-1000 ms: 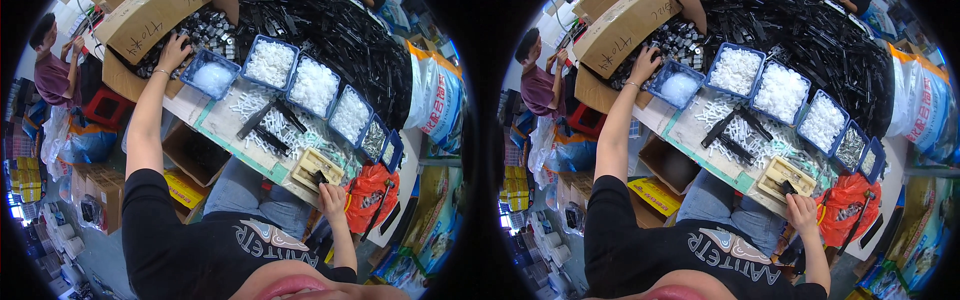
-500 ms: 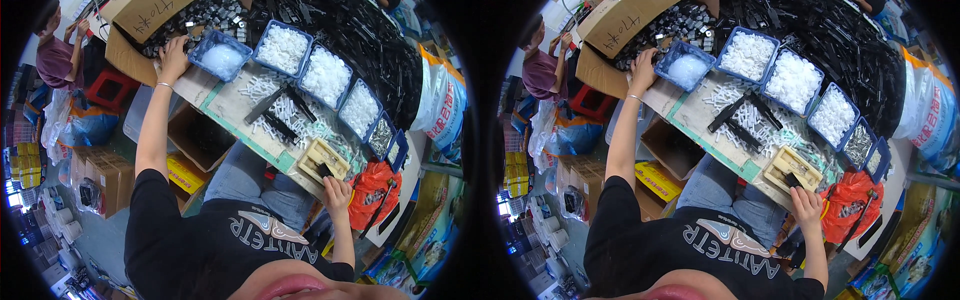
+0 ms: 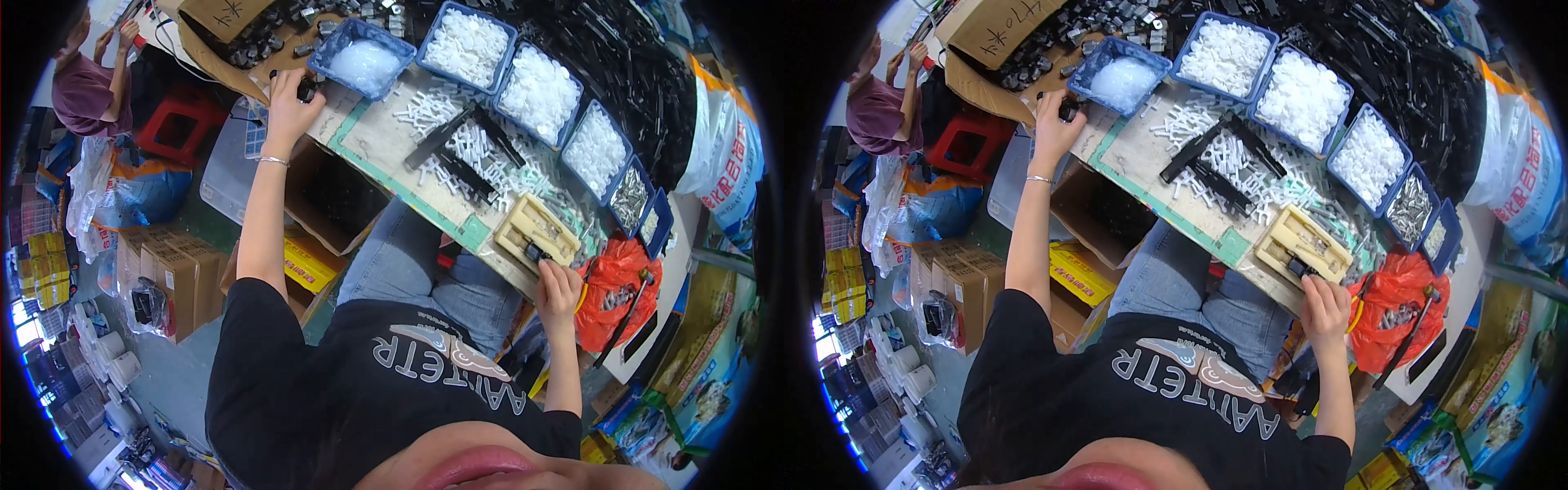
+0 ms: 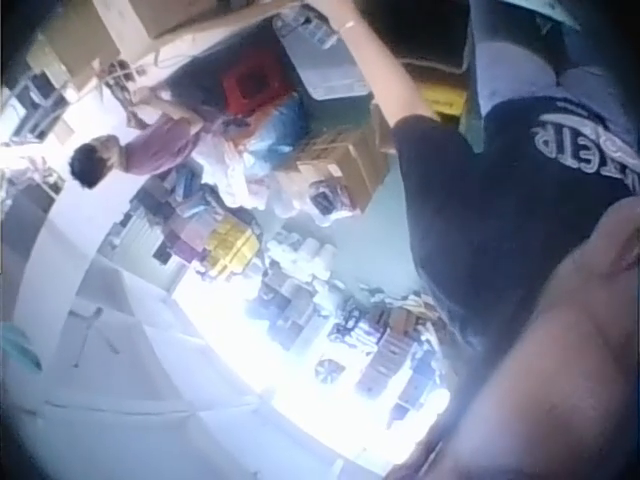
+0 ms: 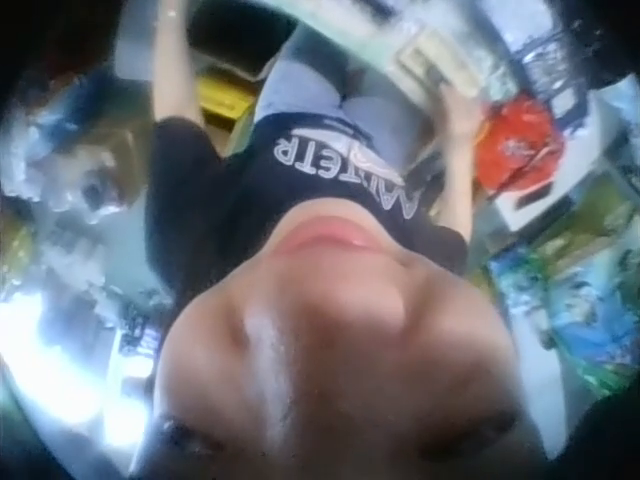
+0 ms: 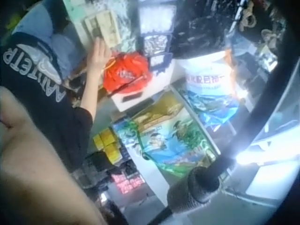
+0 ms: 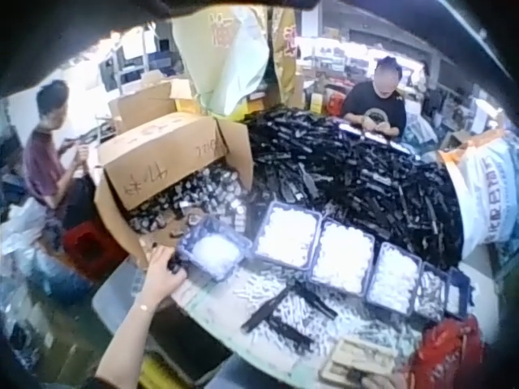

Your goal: The person assembles small plastic toy components by hand and with a screwdriver, securing them with screws into a plastic chassis.

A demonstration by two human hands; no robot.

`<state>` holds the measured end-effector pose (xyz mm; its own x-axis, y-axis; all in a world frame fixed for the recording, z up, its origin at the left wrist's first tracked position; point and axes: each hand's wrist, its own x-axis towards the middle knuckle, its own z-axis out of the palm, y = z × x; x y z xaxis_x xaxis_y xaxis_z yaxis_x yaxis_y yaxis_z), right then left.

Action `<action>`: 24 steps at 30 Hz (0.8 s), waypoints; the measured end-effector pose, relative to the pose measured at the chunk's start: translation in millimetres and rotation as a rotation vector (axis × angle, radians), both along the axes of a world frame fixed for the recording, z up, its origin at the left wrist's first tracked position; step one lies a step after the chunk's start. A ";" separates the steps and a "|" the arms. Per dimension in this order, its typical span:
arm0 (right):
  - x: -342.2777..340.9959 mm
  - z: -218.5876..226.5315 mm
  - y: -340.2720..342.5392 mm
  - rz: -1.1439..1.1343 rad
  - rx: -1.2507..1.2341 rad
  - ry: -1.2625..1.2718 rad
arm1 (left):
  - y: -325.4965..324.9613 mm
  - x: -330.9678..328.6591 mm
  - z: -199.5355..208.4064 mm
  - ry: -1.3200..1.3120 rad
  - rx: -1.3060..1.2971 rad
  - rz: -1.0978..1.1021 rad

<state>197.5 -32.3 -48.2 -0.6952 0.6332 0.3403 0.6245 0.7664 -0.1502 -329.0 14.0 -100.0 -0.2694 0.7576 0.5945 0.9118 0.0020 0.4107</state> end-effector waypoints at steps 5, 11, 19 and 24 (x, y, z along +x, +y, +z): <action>-7.3 -2.1 0.8 -0.021 0.007 0.059 | -20.1 33.1 6.8 0.003 0.063 -0.201; -7.7 -5.5 -0.8 -0.045 -0.011 0.072 | -34.5 75.4 3.0 -0.068 0.084 -0.348; -11.8 -4.6 -4.1 -0.112 -0.088 0.115 | -20.5 133.2 13.2 -0.084 0.079 -0.471; -40.1 -7.3 -7.8 -0.120 -0.123 0.200 | 7.2 171.1 25.6 -0.144 0.196 -0.516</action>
<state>157.5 -40.1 -55.5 -0.5393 0.7519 0.3791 0.6584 0.6572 -0.3669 -157.8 21.2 -74.4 0.0172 0.6915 0.7222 0.7091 -0.5177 0.4788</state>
